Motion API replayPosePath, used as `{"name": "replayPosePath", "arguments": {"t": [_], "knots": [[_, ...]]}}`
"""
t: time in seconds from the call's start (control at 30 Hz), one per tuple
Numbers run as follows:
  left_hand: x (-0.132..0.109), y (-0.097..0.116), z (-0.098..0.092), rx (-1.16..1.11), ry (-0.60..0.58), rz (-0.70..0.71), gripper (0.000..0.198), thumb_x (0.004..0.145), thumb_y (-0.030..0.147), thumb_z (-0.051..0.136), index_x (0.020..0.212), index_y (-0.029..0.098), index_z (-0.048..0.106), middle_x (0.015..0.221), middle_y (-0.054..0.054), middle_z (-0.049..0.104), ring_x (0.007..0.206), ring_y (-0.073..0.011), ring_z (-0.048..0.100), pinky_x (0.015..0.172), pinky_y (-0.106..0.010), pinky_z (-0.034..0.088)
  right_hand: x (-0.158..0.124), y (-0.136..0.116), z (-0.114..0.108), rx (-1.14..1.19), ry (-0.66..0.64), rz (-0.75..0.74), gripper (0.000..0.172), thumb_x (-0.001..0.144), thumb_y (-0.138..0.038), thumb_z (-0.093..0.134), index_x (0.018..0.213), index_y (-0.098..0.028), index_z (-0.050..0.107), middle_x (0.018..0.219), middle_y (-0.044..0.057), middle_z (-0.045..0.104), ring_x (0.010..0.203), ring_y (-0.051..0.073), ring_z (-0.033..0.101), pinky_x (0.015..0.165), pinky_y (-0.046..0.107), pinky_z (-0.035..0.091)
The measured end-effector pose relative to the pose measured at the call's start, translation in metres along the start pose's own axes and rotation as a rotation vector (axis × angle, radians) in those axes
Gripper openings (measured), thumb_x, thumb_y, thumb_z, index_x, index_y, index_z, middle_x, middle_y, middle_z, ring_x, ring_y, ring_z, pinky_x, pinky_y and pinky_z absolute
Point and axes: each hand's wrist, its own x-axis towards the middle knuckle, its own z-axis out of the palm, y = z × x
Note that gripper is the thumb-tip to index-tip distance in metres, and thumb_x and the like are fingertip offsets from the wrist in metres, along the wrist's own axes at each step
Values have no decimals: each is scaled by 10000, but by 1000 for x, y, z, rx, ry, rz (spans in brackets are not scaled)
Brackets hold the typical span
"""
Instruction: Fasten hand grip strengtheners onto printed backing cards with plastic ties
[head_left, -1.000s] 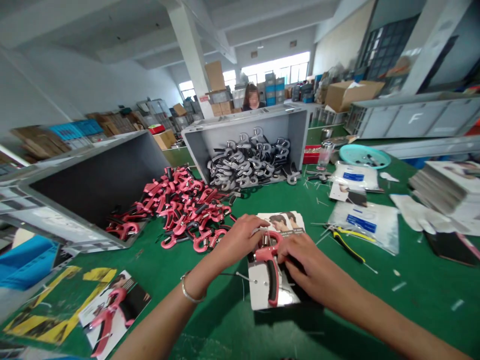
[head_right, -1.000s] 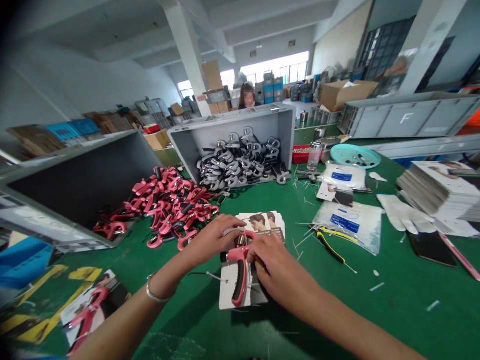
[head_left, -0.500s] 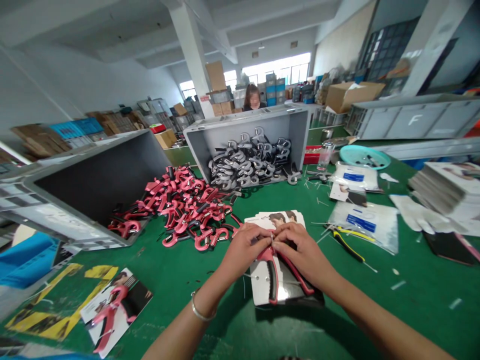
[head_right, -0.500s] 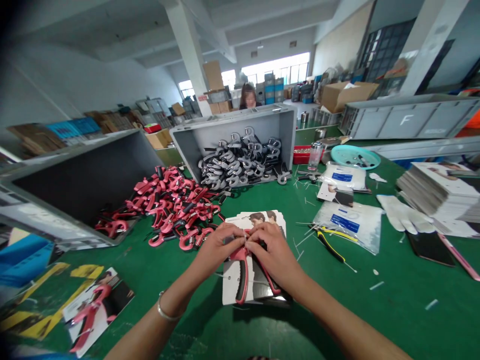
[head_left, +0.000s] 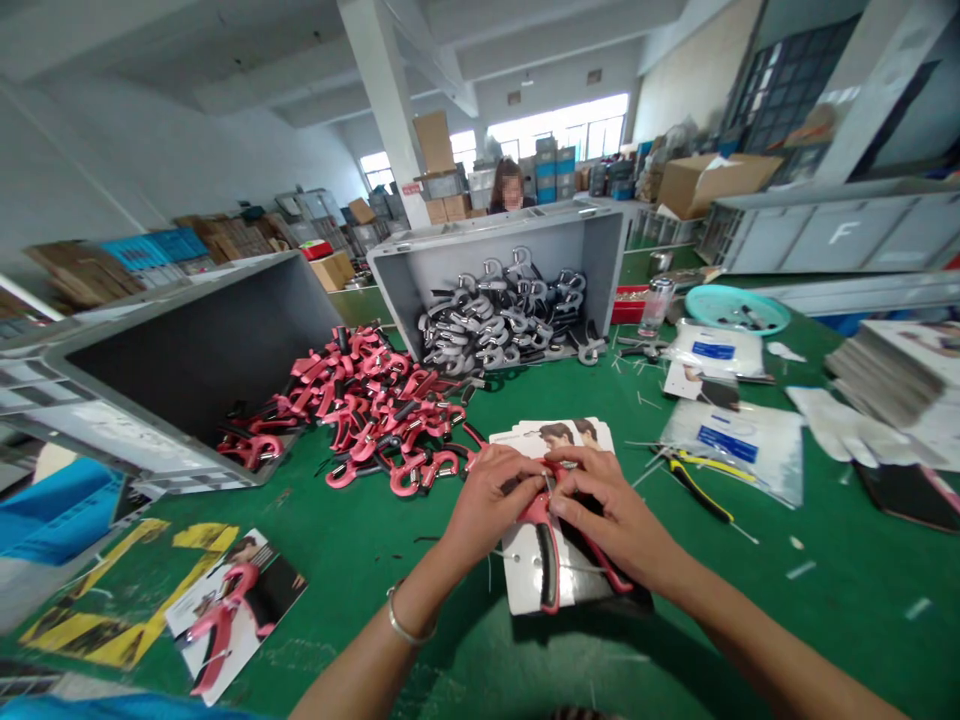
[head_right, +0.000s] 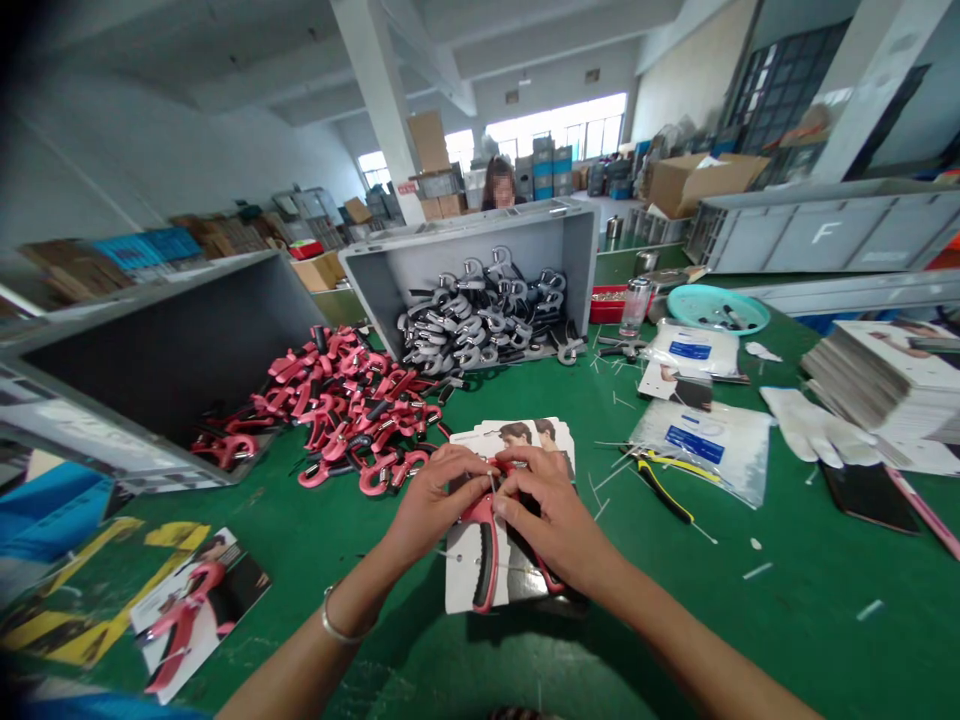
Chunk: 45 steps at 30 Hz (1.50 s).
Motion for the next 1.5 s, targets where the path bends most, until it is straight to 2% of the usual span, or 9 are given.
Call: {"name": "replayPosePath", "arguments": {"t": [0.57,0.73,0.87,1.0,1.13,1.27,1.37,1.43,1.5], "knots": [[-7,10,-10,120,-124,101,147,940,264,558,968,230,698,962,-42,714,972,-205,589,898,-373,406,4,-3,-1,49,6,-22,171,942,-284,561,832,-233,683,1222,48,601,1197,232,501,1063,429,323],[2,23,-15,212,-26,40,116,920,251,586,855,209,672,906,-21,710,927,-199,584,876,-368,402,6,1,6,2,38,-25,98,934,-230,547,940,-236,644,1234,58,581,1225,231,472,1076,445,318],[-8,44,-4,409,90,153,124,924,178,541,882,173,658,911,-47,702,957,-217,563,908,-410,381,7,4,14,-82,124,-9,194,918,-164,517,1085,-236,586,1275,76,549,1286,247,405,1099,488,287],[-41,51,21,506,24,361,137,908,131,512,931,127,647,985,-94,695,999,-234,552,949,-432,386,8,5,18,-151,141,-66,311,905,-119,494,1189,-230,557,1251,92,556,1272,253,413,1085,493,295],[-63,42,35,554,-56,406,142,903,113,505,869,134,641,942,-88,693,927,-219,564,925,-426,415,11,6,20,-176,105,-73,330,904,-114,490,1209,-216,560,1269,98,550,1256,253,418,1083,486,294],[-66,47,26,509,-83,354,128,918,125,509,958,153,628,994,-78,686,991,-222,562,953,-429,409,12,5,14,-136,115,-61,243,917,-163,509,1142,-216,582,1210,82,590,1207,254,464,1059,491,318],[-74,54,13,532,51,141,242,895,262,611,1110,156,576,1183,-128,617,1130,-281,514,995,-484,384,-1,-2,-1,-63,94,-32,169,955,-226,493,1096,-229,586,1135,63,626,1100,230,532,963,421,410],[-83,55,7,544,123,-11,435,838,385,683,1163,137,537,1197,-166,578,1120,-315,507,954,-501,413,-17,-12,-10,-92,-11,-61,154,980,-238,464,1053,-231,600,1035,50,648,1004,211,555,886,373,435],[-90,52,6,498,99,-103,393,838,388,676,1114,141,545,1095,-145,590,1033,-291,539,887,-459,456,-31,-24,-14,-226,-140,-139,136,974,-244,490,1001,-228,623,951,44,653,945,216,538,861,377,417]]}}
